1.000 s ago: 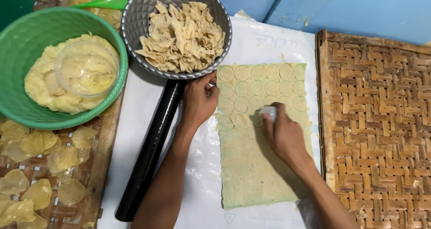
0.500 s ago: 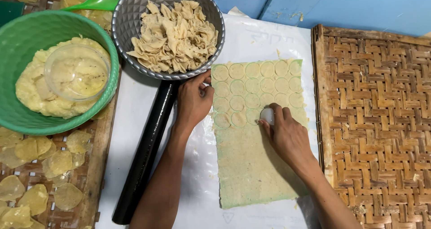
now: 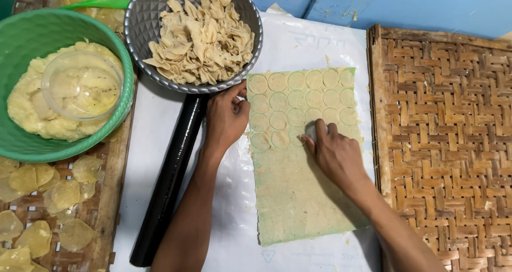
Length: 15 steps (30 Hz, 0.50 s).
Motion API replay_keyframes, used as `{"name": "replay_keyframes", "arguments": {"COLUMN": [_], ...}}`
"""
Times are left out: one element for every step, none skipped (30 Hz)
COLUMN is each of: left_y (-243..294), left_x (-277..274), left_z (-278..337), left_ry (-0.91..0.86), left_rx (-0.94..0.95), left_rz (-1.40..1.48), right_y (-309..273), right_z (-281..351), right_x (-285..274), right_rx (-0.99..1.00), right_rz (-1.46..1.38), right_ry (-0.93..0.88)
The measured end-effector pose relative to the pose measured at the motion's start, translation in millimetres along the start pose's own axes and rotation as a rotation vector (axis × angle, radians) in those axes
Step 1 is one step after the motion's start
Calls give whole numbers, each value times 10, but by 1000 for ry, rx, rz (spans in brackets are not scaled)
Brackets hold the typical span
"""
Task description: Using a small circular mold to stamp out uniform circles from a flat sheet of food dough.
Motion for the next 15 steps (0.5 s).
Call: {"name": "replay_keyframes", "arguments": {"left_y": [3,0,-5,-7,-9,-5,-15,-21,-26,-21,-18,-20,-2,7,15], "left_x": [14,14,12,7,8,26,24,29,30,34,35,24,18,16,18], "left_z": [4,3,4,2,2,4,6,-2,-11,-6,-1,0,-6,3,9], "left_ry": [0,-3,-5,-1,3,-2,-7,-5,-3,0,0,0,3,5,6], "left_rx": [2,0,-1,-3,-4,-4,-2,-5,-7,-5,-6,-7,-4,-9,-13], "left_rz": [2,8,15,14,11,10,10,7,5,7,8,6,5,10,16], "right_y": [14,22,27,31,35,43,31,28,24,81,137,182,171,177,187], "right_z": [17,16,16,12,10,30,29,26,24,55,87,111,160,219,277], "right_x": [10,23,37,0,-34,-62,-23,3,28,57,89,126,38,-52,-140], "right_rx": [1,-6,-13,-18,-36,-45,-41,-16,8,8,15,22,20,91,161], "right_rz": [2,-9,-19,-19,-7,4,2,-14,-29,-26,-155,-287,-287,-320,-354], "right_ry": [1,-12,-25,-24,-38,-54,-55,-20,15,18,32,46,50,101,154]}}
Point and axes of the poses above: each hand's wrist, its own z-axis away from the middle knuckle, its own x-axis out of the palm, y = z × x, the point moved 2 cm from there along -z, towards the middle knuckle, and after that the axes turned 15 degrees about -x, right-handed, at the moved point
